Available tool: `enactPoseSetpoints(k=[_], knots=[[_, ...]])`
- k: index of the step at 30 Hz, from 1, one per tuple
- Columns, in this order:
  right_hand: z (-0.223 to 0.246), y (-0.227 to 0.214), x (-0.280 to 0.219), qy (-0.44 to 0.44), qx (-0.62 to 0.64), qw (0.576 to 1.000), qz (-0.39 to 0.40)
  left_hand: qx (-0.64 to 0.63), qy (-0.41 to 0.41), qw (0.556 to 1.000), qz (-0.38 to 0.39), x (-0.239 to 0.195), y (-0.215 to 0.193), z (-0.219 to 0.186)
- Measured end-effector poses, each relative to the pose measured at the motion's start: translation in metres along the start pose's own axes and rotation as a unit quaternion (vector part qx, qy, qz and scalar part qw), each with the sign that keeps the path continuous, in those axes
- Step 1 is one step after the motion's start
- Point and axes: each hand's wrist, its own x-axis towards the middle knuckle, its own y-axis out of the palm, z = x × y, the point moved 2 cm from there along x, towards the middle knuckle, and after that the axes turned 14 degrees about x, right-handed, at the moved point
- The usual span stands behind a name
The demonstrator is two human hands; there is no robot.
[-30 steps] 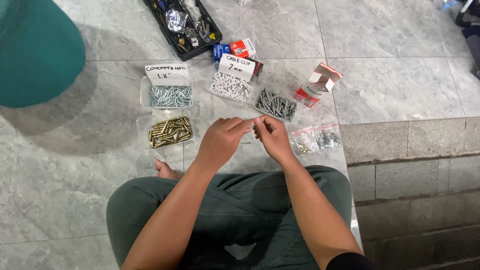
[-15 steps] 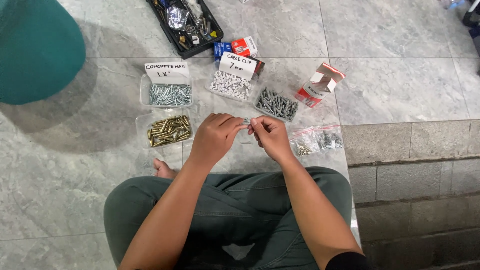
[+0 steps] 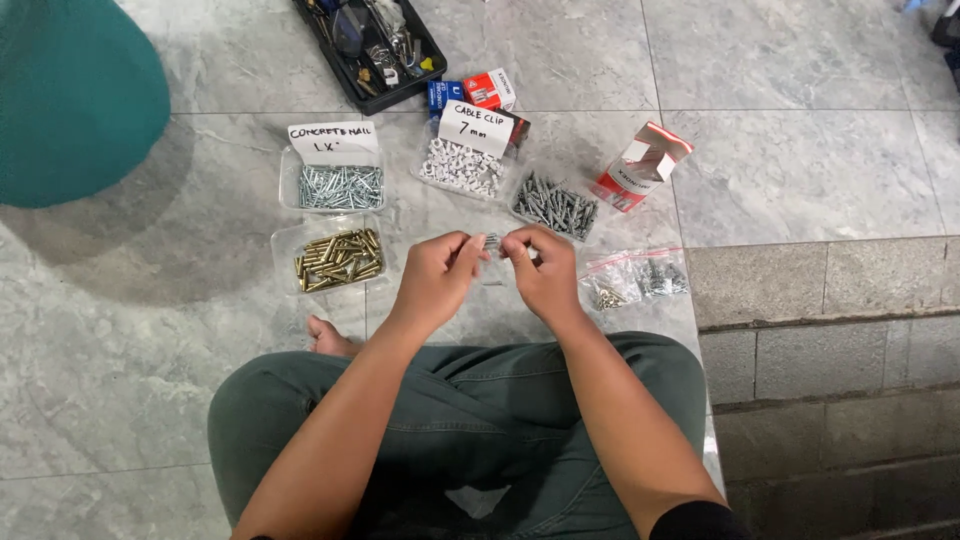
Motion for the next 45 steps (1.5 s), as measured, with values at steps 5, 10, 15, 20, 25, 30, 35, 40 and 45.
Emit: enactPoseSetpoints(k=[5,10,15,20,25,30,35,40,45], knots=[[-0.043,0.010,-0.024,0.360,0.303,0.882,-0.030,0.351,0.301,0.878,-0.126,0.008,0.003,0.021],[-0.035,0.012,-0.019,0.329,0.296,0.894,-0.063,0.393,0.342,0.845,-0.120,0.009,0.005,0.015],[0.006,0.006,-0.003,-0.054,-0.048,0.997,0.001,-0.129,-0.131,0.978,0.096,0.007,0.020,0.039],[-0.027,0.010,-0.015,0.205,0.197,0.958,-0.026,0.212,0.145,0.966,-0.012,0.003,-0.007,0.002],[-0.029,0.014,-0.021,0.314,0.287,0.901,-0.082,0.276,0.232,0.929,-0.083,0.004,0.000,0.010],[0.012,0.012,-0.007,-0.126,-0.103,0.987,-0.004,-0.112,-0.138,0.981,0.077,0.007,0.018,0.040],[-0.026,0.012,-0.016,0.192,0.137,0.971,-0.034,0.223,0.124,0.967,-0.013,0.001,-0.001,0.002],[-0.037,0.014,-0.023,0.307,0.264,0.910,-0.091,0.192,0.147,0.969,-0.057,0.002,0.005,0.011],[-0.001,0.011,-0.008,-0.029,-0.030,0.999,-0.023,0.142,0.077,0.986,0.038,0.000,-0.003,0.013]])
